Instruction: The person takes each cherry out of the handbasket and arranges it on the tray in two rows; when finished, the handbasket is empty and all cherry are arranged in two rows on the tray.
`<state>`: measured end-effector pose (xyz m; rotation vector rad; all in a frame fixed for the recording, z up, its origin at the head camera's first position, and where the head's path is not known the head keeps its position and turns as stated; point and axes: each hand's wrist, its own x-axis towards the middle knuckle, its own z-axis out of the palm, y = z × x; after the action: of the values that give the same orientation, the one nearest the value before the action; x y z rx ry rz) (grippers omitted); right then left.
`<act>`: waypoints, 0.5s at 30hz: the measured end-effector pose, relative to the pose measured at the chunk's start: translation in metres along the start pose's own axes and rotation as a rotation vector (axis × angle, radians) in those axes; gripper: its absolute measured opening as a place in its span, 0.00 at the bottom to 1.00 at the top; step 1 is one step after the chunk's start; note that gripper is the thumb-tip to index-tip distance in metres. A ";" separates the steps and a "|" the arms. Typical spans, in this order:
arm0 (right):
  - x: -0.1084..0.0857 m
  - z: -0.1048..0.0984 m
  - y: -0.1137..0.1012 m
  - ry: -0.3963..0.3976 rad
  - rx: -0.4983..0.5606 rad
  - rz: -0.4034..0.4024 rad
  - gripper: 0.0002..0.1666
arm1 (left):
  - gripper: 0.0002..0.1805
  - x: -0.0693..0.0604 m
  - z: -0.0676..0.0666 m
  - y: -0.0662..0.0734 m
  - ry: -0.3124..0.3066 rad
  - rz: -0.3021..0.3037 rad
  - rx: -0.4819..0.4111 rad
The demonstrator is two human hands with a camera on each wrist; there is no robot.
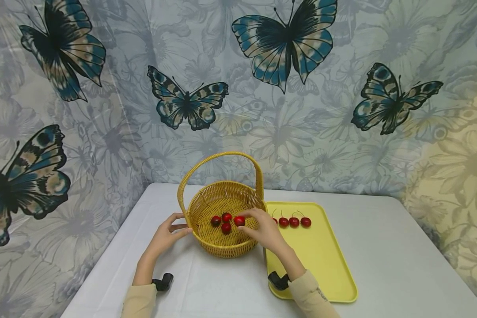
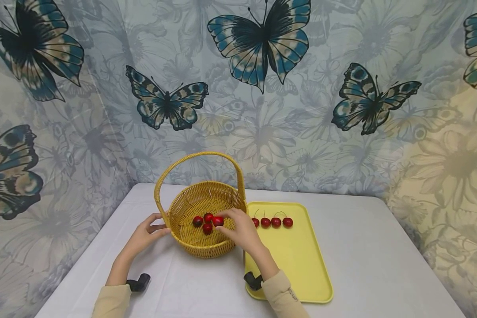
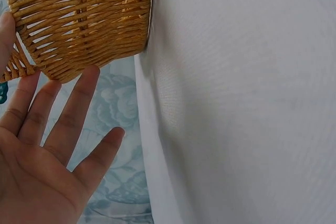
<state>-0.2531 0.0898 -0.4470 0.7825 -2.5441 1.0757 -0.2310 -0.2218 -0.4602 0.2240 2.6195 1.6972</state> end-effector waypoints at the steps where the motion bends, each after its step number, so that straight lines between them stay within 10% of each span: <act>1: -0.001 -0.001 0.001 0.009 -0.003 -0.001 0.19 | 0.28 0.001 0.000 -0.004 0.004 0.000 -0.003; 8: -0.003 -0.010 0.009 0.045 0.007 0.000 0.18 | 0.30 0.010 0.001 -0.028 0.025 0.014 0.013; 15: -0.010 -0.022 0.016 0.049 0.011 0.069 0.19 | 0.31 0.007 0.000 -0.018 0.017 0.031 0.007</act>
<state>-0.2533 0.1187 -0.4454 0.6667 -2.5435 1.1163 -0.2397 -0.2283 -0.4763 0.2522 2.6478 1.7071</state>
